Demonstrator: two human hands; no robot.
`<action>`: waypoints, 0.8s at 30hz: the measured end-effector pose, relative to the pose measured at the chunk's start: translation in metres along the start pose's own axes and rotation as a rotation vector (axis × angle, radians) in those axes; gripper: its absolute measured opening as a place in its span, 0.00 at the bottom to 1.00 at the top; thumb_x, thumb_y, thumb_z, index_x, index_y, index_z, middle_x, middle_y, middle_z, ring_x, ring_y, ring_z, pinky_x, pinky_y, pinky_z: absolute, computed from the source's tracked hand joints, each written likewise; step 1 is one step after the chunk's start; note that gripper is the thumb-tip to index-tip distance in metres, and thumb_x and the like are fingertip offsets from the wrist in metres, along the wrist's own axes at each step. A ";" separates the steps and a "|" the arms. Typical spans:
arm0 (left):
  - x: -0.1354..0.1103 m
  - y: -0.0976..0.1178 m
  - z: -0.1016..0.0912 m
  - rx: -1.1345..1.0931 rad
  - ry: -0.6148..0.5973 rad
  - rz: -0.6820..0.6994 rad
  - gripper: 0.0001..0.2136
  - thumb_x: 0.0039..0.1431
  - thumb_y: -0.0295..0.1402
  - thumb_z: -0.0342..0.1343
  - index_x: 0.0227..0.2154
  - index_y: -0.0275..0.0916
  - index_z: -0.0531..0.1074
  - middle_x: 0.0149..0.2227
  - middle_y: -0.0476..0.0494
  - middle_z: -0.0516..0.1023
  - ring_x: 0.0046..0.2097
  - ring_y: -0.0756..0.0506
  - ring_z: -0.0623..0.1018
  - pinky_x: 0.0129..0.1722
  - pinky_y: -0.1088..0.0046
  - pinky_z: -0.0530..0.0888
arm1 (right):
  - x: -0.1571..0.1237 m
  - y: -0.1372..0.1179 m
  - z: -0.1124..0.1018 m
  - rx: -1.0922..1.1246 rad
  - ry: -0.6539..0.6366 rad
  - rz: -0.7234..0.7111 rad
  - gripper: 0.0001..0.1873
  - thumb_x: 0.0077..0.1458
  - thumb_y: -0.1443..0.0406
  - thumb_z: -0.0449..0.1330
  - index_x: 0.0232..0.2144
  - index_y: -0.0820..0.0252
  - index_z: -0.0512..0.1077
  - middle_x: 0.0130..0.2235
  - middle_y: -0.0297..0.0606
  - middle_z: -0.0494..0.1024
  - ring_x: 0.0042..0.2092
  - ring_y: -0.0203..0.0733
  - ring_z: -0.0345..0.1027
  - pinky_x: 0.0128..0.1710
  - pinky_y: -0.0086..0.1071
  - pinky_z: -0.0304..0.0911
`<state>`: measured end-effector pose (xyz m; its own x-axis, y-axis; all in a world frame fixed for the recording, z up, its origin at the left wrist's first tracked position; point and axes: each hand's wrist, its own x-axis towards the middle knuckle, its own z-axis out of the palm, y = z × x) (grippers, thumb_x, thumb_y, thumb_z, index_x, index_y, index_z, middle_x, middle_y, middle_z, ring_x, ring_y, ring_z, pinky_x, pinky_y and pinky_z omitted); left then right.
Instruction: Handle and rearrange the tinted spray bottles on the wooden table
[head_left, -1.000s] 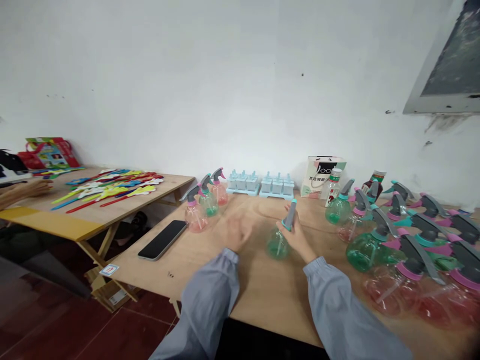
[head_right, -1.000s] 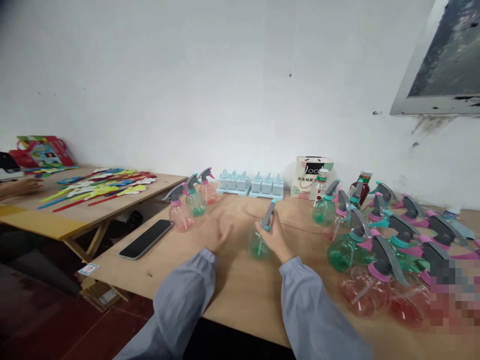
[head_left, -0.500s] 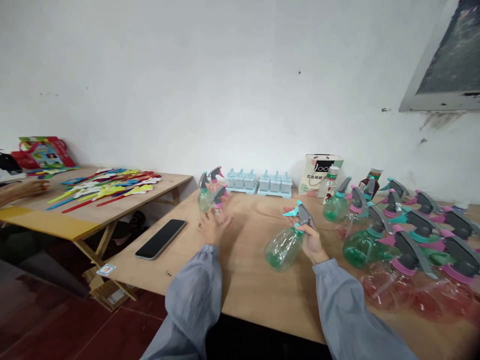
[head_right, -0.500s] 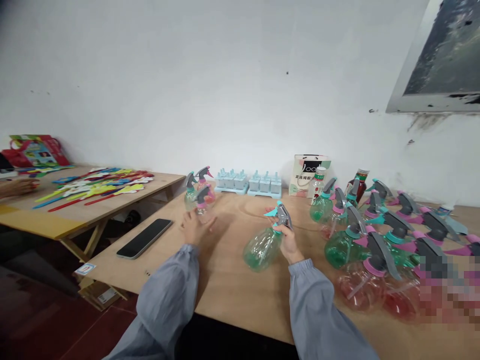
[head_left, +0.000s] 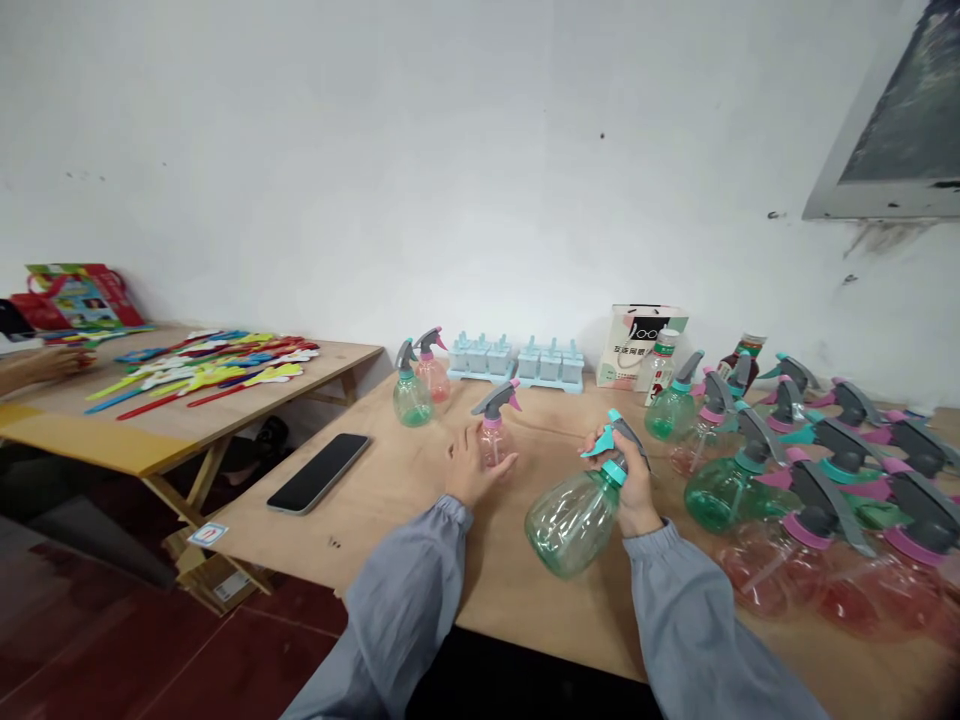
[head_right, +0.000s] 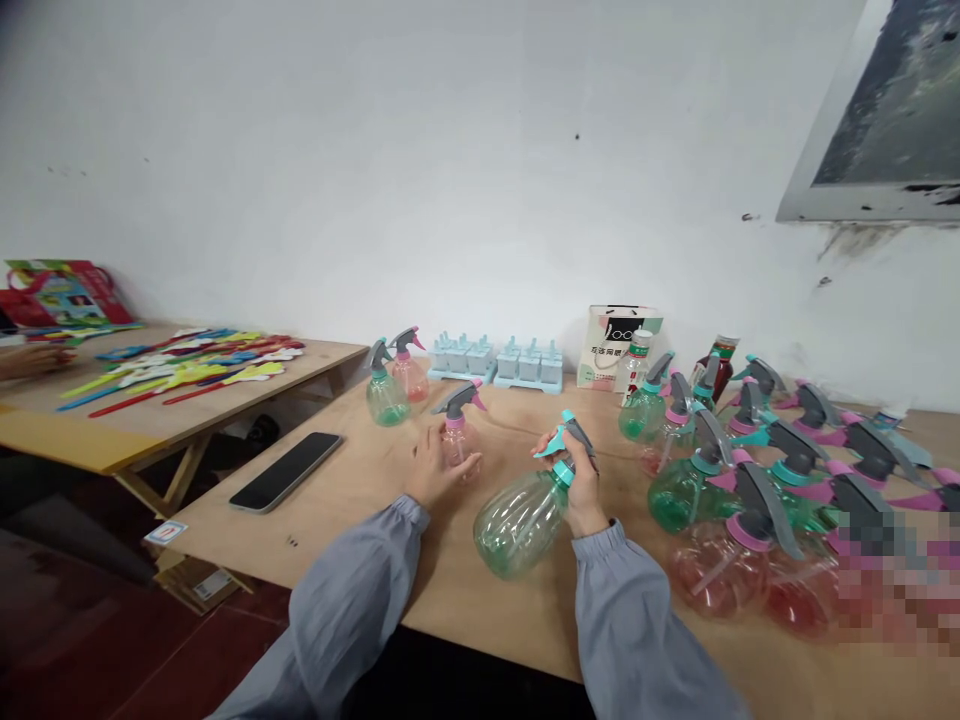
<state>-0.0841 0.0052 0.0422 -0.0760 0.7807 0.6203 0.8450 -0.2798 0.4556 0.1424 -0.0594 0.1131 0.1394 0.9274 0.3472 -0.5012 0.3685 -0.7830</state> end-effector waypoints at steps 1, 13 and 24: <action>0.000 0.000 0.000 0.001 0.000 0.006 0.37 0.49 0.52 0.63 0.57 0.37 0.61 0.52 0.33 0.72 0.55 0.34 0.74 0.53 0.54 0.69 | 0.000 0.000 0.000 0.007 -0.007 0.008 0.14 0.45 0.52 0.65 0.27 0.54 0.72 0.25 0.34 0.77 0.36 0.45 0.76 0.33 0.35 0.71; 0.001 0.000 -0.001 -0.035 -0.031 0.011 0.37 0.50 0.51 0.63 0.58 0.37 0.60 0.53 0.32 0.73 0.55 0.33 0.74 0.53 0.54 0.70 | 0.000 -0.002 0.002 -0.058 0.030 0.035 0.14 0.45 0.50 0.63 0.23 0.53 0.70 0.23 0.35 0.76 0.37 0.49 0.77 0.36 0.40 0.73; 0.001 0.000 -0.001 -0.049 -0.047 0.010 0.37 0.51 0.51 0.63 0.58 0.36 0.59 0.54 0.32 0.72 0.57 0.33 0.73 0.54 0.54 0.69 | -0.004 -0.001 0.004 -0.091 0.028 -0.017 0.17 0.49 0.48 0.58 0.26 0.54 0.70 0.23 0.36 0.77 0.38 0.50 0.78 0.35 0.39 0.72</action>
<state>-0.0848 0.0052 0.0433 -0.0420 0.8030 0.5945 0.8187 -0.3134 0.4812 0.1393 -0.0636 0.1150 0.1714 0.9220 0.3473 -0.4195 0.3873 -0.8210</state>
